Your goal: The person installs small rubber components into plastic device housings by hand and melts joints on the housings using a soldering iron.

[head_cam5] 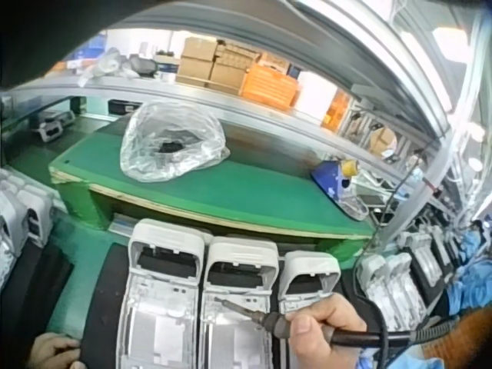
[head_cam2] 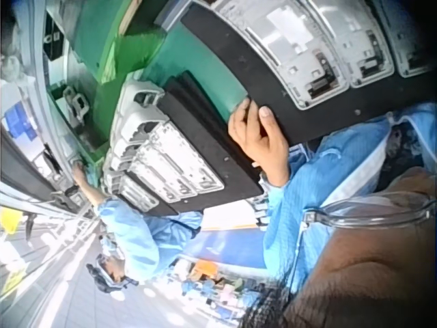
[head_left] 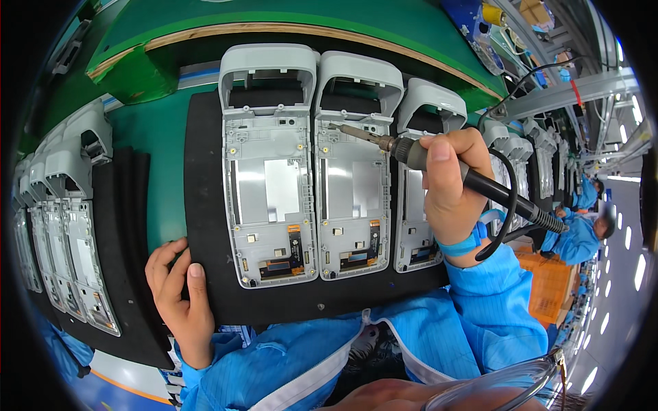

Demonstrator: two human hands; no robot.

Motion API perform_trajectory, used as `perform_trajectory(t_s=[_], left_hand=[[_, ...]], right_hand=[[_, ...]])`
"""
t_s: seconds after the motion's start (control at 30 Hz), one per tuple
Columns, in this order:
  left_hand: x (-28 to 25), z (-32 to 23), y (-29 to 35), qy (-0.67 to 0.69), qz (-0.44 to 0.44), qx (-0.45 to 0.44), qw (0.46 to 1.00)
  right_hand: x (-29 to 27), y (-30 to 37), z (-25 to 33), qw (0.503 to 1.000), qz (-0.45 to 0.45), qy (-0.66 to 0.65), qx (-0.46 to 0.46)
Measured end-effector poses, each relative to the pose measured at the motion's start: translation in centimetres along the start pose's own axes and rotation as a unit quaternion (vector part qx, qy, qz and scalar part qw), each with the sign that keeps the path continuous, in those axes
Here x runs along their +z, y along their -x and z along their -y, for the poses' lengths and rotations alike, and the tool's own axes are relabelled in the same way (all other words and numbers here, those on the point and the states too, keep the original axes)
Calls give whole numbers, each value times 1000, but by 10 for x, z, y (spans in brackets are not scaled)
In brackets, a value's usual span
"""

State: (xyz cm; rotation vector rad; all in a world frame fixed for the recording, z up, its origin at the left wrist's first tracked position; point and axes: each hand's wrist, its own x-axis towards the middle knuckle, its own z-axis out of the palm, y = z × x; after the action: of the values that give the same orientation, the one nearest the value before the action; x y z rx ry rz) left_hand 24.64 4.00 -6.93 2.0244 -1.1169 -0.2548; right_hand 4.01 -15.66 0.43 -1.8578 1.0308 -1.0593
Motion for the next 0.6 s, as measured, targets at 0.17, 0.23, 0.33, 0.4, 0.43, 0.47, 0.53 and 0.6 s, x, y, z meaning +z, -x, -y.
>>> perform_trajectory(t_s=[0.17,0.23,0.33,0.4,0.43,0.47,0.53,0.6], left_hand=[[0,0,0,-5,3,-3,1000],[0,0,0,-9,3,-2,1000],[0,0,1,-10,2,-3,1000],[0,-1,1,-11,3,-6,1000],[0,0,1,-11,2,-6,1000],[0,0,1,-15,3,-5,1000],[-1,0,1,-19,3,-3,1000],[-1,0,1,-15,13,1,1000]], right_hand=[[2,0,-3,1000,-12,6,-6],[2,0,-3,1000,-11,5,-4],[3,0,-2,1000,-12,4,-4],[2,-1,-3,1000,-11,9,-4],[2,-1,-3,1000,-10,15,-4],[1,-1,-3,1000,-10,15,-4],[2,-1,-3,1000,-7,26,-10],[2,-1,-2,1000,-7,21,-5]])
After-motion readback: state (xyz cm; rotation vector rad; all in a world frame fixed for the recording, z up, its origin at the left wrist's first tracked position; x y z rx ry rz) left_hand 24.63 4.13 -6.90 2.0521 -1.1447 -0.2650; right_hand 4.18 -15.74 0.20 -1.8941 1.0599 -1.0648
